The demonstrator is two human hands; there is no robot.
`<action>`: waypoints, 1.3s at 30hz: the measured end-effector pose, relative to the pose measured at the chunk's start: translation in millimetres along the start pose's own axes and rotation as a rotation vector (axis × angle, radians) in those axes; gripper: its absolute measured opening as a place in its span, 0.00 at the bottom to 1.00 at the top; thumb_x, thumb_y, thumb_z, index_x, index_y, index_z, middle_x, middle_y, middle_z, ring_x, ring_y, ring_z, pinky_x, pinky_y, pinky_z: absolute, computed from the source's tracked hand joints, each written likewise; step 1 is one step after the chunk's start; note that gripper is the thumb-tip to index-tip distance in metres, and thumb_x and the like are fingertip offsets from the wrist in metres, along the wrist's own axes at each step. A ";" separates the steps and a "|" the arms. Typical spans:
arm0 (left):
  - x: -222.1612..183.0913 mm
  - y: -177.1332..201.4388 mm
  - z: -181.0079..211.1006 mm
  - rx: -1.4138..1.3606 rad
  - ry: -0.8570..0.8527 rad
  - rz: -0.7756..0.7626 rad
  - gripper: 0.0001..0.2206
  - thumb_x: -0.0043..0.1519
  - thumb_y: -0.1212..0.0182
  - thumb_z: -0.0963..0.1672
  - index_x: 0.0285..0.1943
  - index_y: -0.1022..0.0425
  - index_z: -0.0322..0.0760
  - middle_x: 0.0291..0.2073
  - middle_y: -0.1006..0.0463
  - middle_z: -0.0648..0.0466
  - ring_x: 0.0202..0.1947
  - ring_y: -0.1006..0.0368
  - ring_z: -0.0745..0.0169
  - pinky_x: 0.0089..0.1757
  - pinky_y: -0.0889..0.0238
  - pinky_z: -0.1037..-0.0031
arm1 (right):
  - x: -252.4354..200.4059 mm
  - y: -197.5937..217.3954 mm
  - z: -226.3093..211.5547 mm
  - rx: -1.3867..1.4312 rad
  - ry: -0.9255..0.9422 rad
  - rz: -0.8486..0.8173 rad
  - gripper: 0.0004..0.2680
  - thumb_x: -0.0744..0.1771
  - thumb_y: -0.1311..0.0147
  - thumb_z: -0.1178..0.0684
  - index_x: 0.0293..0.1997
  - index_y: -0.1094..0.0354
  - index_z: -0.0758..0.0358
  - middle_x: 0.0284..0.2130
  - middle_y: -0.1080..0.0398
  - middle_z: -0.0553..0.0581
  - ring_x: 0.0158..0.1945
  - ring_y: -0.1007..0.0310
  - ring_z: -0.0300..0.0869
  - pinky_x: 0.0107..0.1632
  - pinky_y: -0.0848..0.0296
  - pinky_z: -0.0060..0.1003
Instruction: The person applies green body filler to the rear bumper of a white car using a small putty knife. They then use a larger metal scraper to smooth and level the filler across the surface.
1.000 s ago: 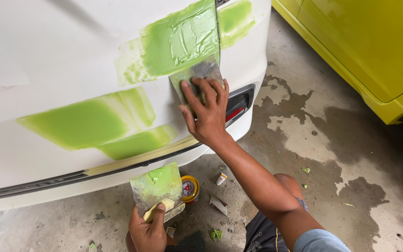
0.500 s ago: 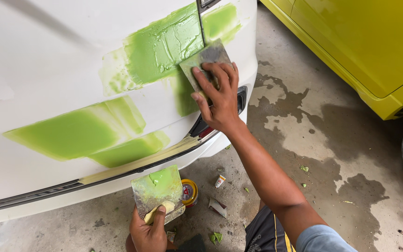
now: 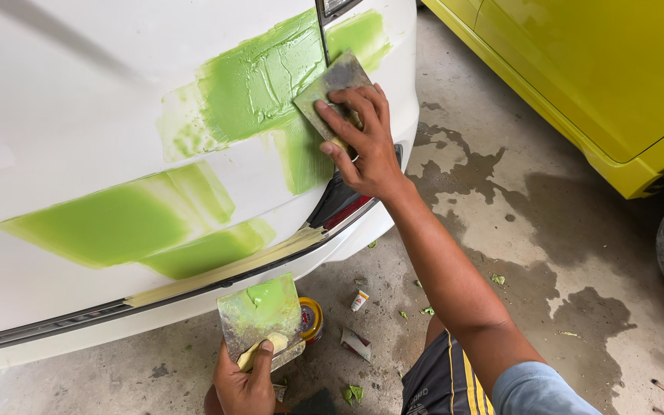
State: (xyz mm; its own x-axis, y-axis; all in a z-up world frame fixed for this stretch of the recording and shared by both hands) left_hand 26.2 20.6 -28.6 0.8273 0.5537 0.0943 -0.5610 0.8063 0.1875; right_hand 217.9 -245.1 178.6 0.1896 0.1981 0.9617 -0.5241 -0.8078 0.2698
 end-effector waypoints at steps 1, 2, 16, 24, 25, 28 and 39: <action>-0.1 0.2 2.8 -0.003 -0.002 0.001 0.30 0.48 0.35 0.48 0.62 0.29 0.38 0.45 0.19 0.47 0.49 0.22 0.42 0.44 0.22 0.57 | -3.1 1.4 2.2 -0.001 0.004 0.000 0.15 0.71 0.57 0.45 0.62 0.37 0.59 0.56 0.39 0.60 0.60 0.44 0.57 0.68 0.51 0.65; -0.2 1.3 4.7 0.045 0.020 0.021 0.29 0.48 0.34 0.48 0.60 0.27 0.39 0.42 0.18 0.49 0.45 0.21 0.46 0.42 0.24 0.60 | -6.1 3.5 5.2 0.003 -0.013 0.019 0.15 0.71 0.56 0.45 0.62 0.37 0.58 0.56 0.38 0.60 0.61 0.44 0.55 0.68 0.52 0.65; -3.3 -4.8 4.9 -0.014 0.055 0.034 0.28 0.49 0.35 0.47 0.61 0.28 0.38 0.45 0.20 0.47 0.48 0.23 0.40 0.44 0.22 0.54 | -1.7 6.1 45.7 0.067 0.052 -0.042 0.16 0.71 0.56 0.43 0.64 0.39 0.56 0.57 0.40 0.60 0.63 0.47 0.55 0.70 0.56 0.68; -3.1 -10.0 11.3 0.007 0.080 -0.041 0.27 0.50 0.37 0.47 0.62 0.29 0.41 0.47 0.20 0.48 0.49 0.23 0.41 0.45 0.24 0.53 | -17.3 -8.1 35.8 -0.042 0.025 0.008 0.16 0.70 0.55 0.42 0.65 0.41 0.50 0.58 0.40 0.60 0.64 0.47 0.53 0.70 0.56 0.70; -3.7 -9.9 10.0 0.007 0.080 -0.042 0.27 0.50 0.37 0.47 0.62 0.29 0.41 0.47 0.20 0.48 0.49 0.23 0.41 0.45 0.24 0.53 | -20.6 -7.4 29.6 -0.042 0.025 0.007 0.16 0.70 0.55 0.42 0.65 0.41 0.50 0.58 0.40 0.60 0.64 0.47 0.53 0.70 0.56 0.70; -3.3 -7.9 14.2 -0.037 0.048 -0.013 0.26 0.50 0.36 0.46 0.61 0.28 0.37 0.44 0.19 0.48 0.47 0.22 0.43 0.44 0.23 0.56 | -24.3 -7.6 12.0 -0.125 0.043 0.074 0.15 0.71 0.58 0.43 0.63 0.38 0.56 0.55 0.38 0.62 0.61 0.44 0.56 0.69 0.55 0.63; 0.8 1.4 6.4 0.025 0.080 -0.029 0.28 0.50 0.37 0.48 0.64 0.30 0.42 0.48 0.20 0.49 0.50 0.24 0.40 0.47 0.22 0.54 | -25.3 -27.7 -55.3 -0.281 -0.080 0.099 0.13 0.69 0.53 0.47 0.59 0.35 0.56 0.53 0.37 0.61 0.57 0.40 0.57 0.66 0.53 0.67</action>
State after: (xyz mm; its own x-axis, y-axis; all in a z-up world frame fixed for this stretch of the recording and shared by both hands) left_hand 26.2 20.9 -21.9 0.8381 0.5455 0.0105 -0.5348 0.8175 0.2137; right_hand 181.7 -197.0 149.5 0.1849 0.0723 0.9801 -0.7501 -0.6339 0.1883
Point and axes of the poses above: each hand's wrist, its own x-axis towards the middle knuckle, its own y-axis out of the back of the hand, z = x × y, the point moved 4 cm from there along x, towards the middle knuckle
